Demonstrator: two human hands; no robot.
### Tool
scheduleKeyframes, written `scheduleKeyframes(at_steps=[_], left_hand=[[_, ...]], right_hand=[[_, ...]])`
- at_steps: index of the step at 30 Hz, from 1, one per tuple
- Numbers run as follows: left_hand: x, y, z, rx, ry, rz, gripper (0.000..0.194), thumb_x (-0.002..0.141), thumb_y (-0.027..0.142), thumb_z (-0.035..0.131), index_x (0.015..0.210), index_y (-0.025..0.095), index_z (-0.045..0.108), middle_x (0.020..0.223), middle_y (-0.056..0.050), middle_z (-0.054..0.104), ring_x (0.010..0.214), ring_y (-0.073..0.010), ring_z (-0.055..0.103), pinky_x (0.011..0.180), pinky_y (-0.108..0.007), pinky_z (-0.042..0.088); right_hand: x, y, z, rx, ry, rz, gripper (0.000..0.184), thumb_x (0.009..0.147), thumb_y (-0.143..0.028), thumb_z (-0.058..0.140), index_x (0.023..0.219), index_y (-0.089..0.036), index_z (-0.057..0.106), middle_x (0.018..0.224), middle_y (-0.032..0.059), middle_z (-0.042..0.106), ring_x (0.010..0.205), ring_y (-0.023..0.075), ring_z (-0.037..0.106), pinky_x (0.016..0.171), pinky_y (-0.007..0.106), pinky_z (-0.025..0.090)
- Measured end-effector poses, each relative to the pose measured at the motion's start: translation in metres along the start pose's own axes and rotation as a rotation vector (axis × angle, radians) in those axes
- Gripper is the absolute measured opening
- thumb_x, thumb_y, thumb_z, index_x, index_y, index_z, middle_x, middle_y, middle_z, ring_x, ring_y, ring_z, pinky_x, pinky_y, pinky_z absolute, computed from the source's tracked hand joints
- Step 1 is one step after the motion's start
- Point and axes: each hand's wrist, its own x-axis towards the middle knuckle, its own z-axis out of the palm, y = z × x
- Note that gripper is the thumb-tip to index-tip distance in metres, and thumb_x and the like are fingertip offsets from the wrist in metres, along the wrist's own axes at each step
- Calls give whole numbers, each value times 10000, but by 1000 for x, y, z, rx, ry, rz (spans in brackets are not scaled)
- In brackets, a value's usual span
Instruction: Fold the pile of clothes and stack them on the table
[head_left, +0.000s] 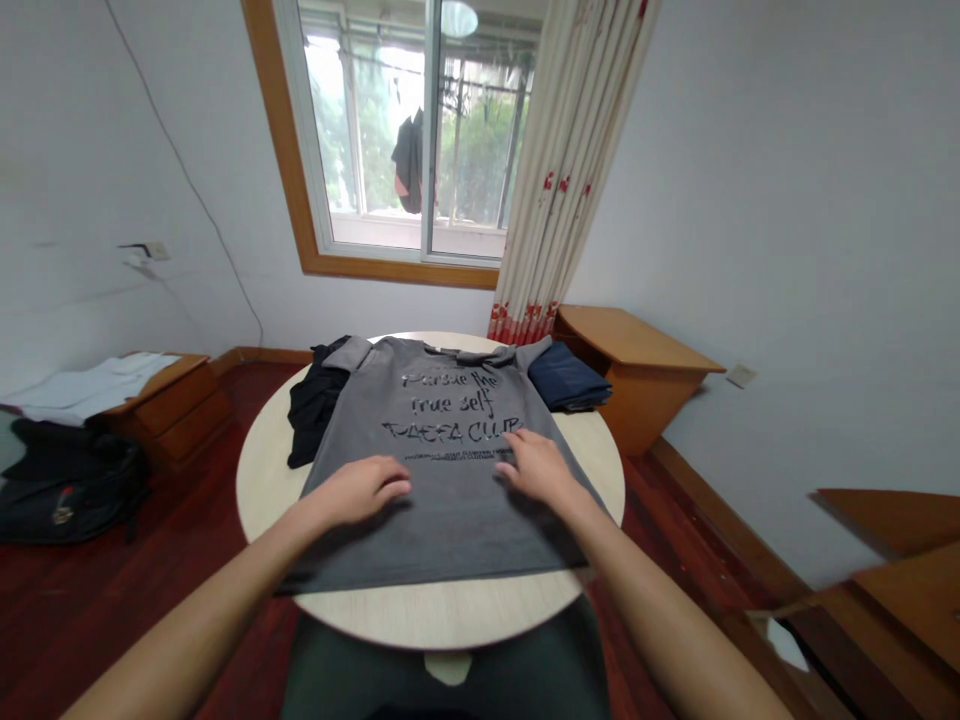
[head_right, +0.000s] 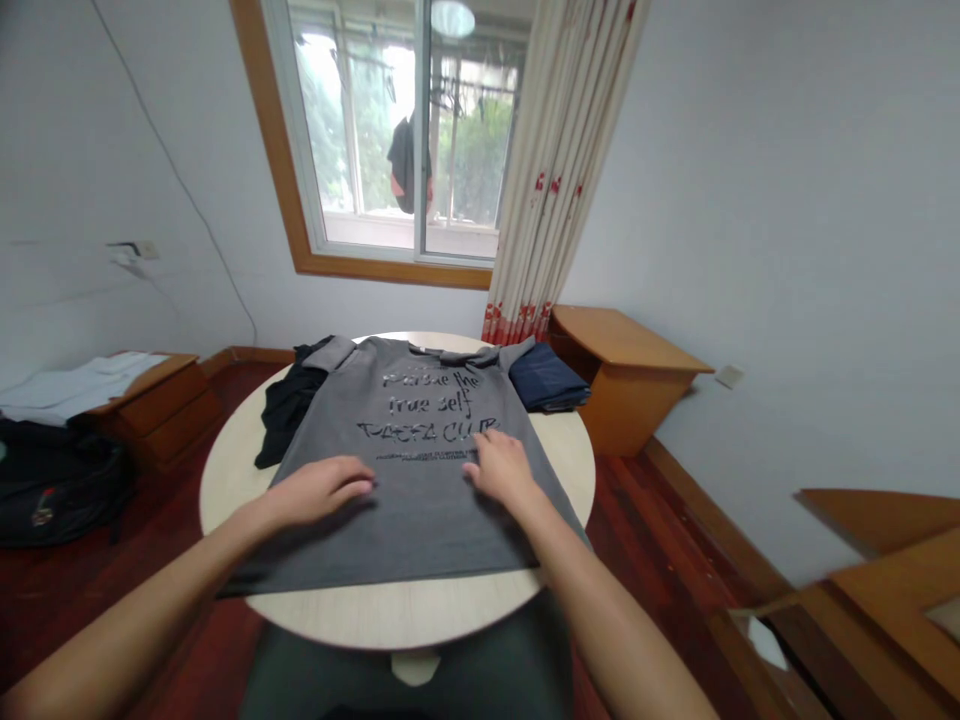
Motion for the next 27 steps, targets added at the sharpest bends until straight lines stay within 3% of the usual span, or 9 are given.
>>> scheduleKeyframes(at_steps=[3,6,9,12,16,20,27], left_hand=[[52,10,33,101,70,39,549,974,506,365,1361,169,560,1464,-135,500,1356,-272,446,1127,-400,314],[72,-9,60,187,44,-82,618,992,526,304,1474,158,427,1570,-133,331,1462,-286,270,1177,-491,204],[65,-44,66,218,53,-120,647,985,578,278,1512,214,366,1594,-95,277,1486,-268,202,1186,-510,156],[50,-76,55,239,88,-207,661,979,589,270,1523,220,345,1597,-99,265,1488,-274,194,1181,-518,156],[35,-97,43,275,122,-301,671,973,580,287,1515,191,364,1590,-111,274,1483,-286,205,1176,-505,182],[27,-100,43,360,121,-356,687,972,570,267,1516,160,358,1595,-98,261,1483,-271,212,1183,-476,186],[13,-95,42,399,124,-384,687,977,560,264,1516,144,357,1592,-78,268,1480,-256,223,1190,-443,195]], right_hand=[[32,-46,34,135,33,-224,573,940,-434,497,1455,-189,436,1544,132,383,1441,277,311,1182,483,189],[48,-52,66,180,-8,-217,598,975,-492,391,1487,-185,391,1577,111,325,1473,252,248,1195,483,146],[50,-21,77,178,-9,-131,645,975,-559,334,1504,-191,365,1593,92,289,1484,245,217,1199,477,131],[46,24,75,141,1,-4,667,979,-563,313,1519,-173,336,1602,97,261,1493,247,186,1200,470,121],[40,68,71,92,-2,123,683,979,-567,302,1532,-167,308,1611,92,234,1495,248,177,1198,466,131],[37,82,71,34,-4,174,709,981,-573,278,1538,-134,287,1613,87,228,1494,233,179,1202,432,139],[31,80,70,17,25,207,661,993,-517,274,1517,-120,338,1595,92,280,1486,224,213,1195,399,166]])
